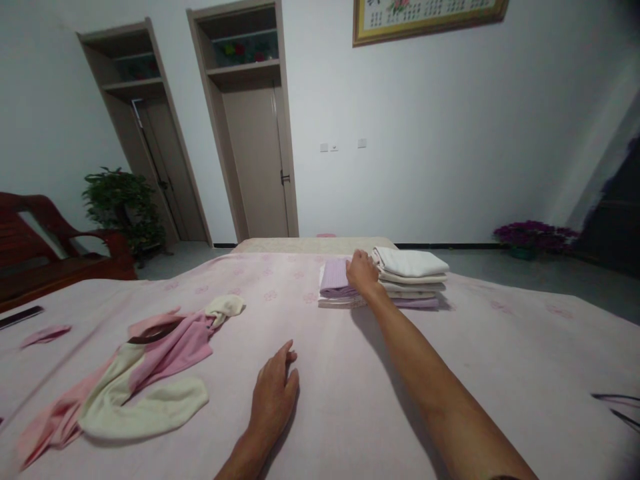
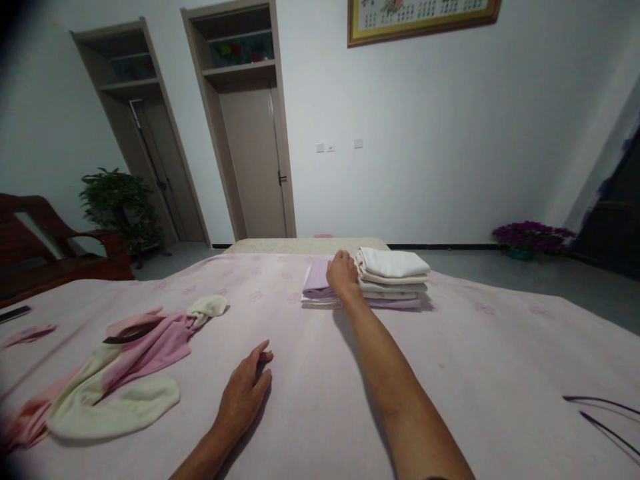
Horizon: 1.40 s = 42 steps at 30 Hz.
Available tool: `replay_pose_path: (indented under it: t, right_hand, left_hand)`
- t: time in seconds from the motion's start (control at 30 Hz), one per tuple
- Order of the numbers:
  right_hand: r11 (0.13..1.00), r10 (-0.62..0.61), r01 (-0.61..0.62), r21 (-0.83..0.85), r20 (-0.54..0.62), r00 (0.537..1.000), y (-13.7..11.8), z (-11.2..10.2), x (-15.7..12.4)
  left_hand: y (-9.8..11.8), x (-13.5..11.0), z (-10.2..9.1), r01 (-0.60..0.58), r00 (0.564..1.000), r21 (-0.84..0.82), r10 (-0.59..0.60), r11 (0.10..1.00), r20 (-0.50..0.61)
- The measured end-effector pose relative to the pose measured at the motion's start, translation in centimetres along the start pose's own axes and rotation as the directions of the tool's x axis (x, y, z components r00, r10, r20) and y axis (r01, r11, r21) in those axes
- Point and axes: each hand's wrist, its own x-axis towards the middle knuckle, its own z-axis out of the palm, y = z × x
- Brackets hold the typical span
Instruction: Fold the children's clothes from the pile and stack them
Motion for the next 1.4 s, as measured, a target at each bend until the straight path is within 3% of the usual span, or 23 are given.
replay_pose_path:
  t: [0.07,0.2,0.37,0.6,0.8,0.9,1.0,1.1,1.2,1.3,1.4]
  right_hand:
    - [0.993,-0.116,0.116,-0.031,0.017,0.993,-0.2,0.2,-0.2]
    - [0.946,-0.258,0.29,-0.147,0.202,0.945,1.3,1.9,-1.1]
    - [0.943,-0.227,0.282,-0.175,0.278,0.933,3.3,3.5,-1.8]
    - [0.935,-0.232,0.29,-0.203,0.268,0.935,2.5,1.8,-3.8]
    - [0.933,-0.297,0.304,-0.193,0.067,0.953,2.9,-0.1,-12.1]
    - [0.926,-0.339,0.355,-0.128,0.129,0.932,4.7,-0.5,-17.6]
    - [0.935,-0.332,0.35,-0.059,0.199,0.922,7.3,-0.9,-22.5]
    - [0.954,-0.268,0.294,-0.061,0.263,0.927,9.6,-1.3,-26.0]
    - [0.953,-0.254,0.285,-0.102,0.244,0.936,10.2,-2.0,-27.9]
    - [0.94,-0.273,0.31,-0.143,0.228,0.935,9.5,-2.6,-28.5]
    - [0.931,-0.277,0.319,-0.176,0.229,0.933,8.5,-3.0,-28.5]
  left_hand:
    - [0.1,0.0,-0.1,-0.01,1.0,0.006,0.01,1.0,0.006]
    - [0.4,0.0,-0.3,-0.021,1.0,0.017,0.021,1.0,0.016]
    - [0.4,-0.1,-0.3,-0.036,0.999,0.028,0.036,0.999,-0.003]
    - [0.7,-0.2,-0.7,-0.063,0.998,0.039,0.064,0.997,-0.016]
    - [0.7,-0.2,-0.8,-0.064,0.997,0.009,0.065,0.998,-0.049]
    - [0.2,-0.1,-0.6,-0.057,0.994,-0.08,0.05,0.995,-0.095]
    - [-0.7,0.3,-0.9,-0.005,0.977,-0.124,-0.022,0.992,-0.21]
    - [-2.1,1.0,-3.1,0.074,0.941,-0.035,-0.082,0.997,-0.33]
    - [-4.1,2.0,-7.6,0.171,0.878,0.128,-0.092,0.977,-0.469]
    - [-6.9,2.6,-13.1,0.308,0.787,0.291,-0.07,0.906,-0.613]
    - [-10.3,2.5,-17.7,0.523,0.667,0.327,-0.139,0.787,-0.732]
